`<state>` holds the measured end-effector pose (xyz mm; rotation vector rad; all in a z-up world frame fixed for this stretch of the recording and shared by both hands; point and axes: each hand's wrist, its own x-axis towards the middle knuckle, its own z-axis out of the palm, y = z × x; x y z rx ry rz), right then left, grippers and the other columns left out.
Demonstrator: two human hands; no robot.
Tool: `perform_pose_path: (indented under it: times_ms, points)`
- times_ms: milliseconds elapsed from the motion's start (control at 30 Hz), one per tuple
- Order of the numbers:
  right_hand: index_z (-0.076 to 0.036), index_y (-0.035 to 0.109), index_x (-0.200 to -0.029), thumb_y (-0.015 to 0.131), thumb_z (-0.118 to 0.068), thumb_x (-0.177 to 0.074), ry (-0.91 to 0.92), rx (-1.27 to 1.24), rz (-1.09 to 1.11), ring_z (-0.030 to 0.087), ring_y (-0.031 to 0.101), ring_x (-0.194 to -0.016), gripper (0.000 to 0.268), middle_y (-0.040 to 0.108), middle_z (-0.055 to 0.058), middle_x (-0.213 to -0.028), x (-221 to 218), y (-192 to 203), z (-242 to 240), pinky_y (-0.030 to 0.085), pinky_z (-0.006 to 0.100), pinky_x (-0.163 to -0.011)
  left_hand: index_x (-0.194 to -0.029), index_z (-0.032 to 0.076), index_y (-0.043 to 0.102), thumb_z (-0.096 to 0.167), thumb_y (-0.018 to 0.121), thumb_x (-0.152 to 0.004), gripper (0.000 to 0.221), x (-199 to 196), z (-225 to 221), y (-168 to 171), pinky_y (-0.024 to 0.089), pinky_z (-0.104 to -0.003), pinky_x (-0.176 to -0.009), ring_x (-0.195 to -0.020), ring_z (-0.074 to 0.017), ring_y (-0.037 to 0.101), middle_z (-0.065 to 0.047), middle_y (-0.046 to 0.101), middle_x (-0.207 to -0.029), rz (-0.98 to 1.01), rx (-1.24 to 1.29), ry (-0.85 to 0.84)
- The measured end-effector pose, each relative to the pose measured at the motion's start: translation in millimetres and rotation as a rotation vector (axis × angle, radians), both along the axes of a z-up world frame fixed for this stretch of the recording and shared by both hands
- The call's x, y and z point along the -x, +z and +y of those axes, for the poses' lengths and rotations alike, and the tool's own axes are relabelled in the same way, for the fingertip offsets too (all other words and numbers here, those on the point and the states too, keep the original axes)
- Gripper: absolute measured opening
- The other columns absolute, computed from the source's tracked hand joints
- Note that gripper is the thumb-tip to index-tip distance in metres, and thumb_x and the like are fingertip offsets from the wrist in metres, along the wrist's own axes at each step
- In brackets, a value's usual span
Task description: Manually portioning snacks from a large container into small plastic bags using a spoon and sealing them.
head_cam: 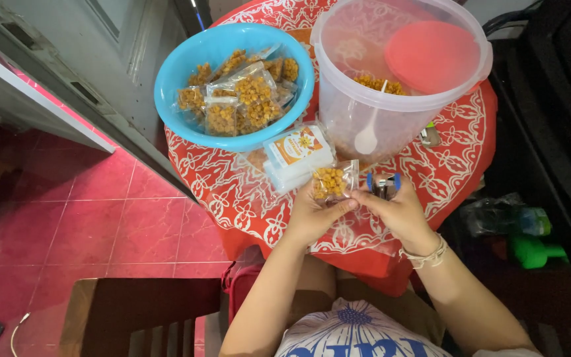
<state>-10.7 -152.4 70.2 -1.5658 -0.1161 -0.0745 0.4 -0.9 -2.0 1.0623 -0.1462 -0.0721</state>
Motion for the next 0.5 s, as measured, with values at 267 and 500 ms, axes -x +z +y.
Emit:
perform_pose_path:
  times_ms: [267,500]
  points:
    - [-0.008,0.07,-0.067,0.058,-0.04,-0.086,0.154,0.237,-0.108,0.008,0.044,-0.042,0.039,0.049,0.001,-0.043,-16,-14,-34,0.032,0.019,-0.045,-0.113,0.0,0.066,-0.001,0.088,-0.076,0.043,-2,0,-10,0.065,-0.029,-0.077,-0.082,-0.0175,0.075,-0.012,0.075,-0.086,0.004,-0.029,0.014]
    - [-0.01,0.074,-0.079,0.033,-0.027,-0.113,-0.054,0.816,-0.296,0.039,0.069,-0.069,0.056,0.066,0.017,-0.063,-26,-31,-44,0.053,0.043,-0.07,-0.111,-0.001,0.066,-0.004,0.085,-0.078,0.039,-2,-3,-24,0.064,-0.031,-0.075,-0.084,-0.0184,0.073,-0.014,0.074,-0.088,-0.034,-0.057,0.12]
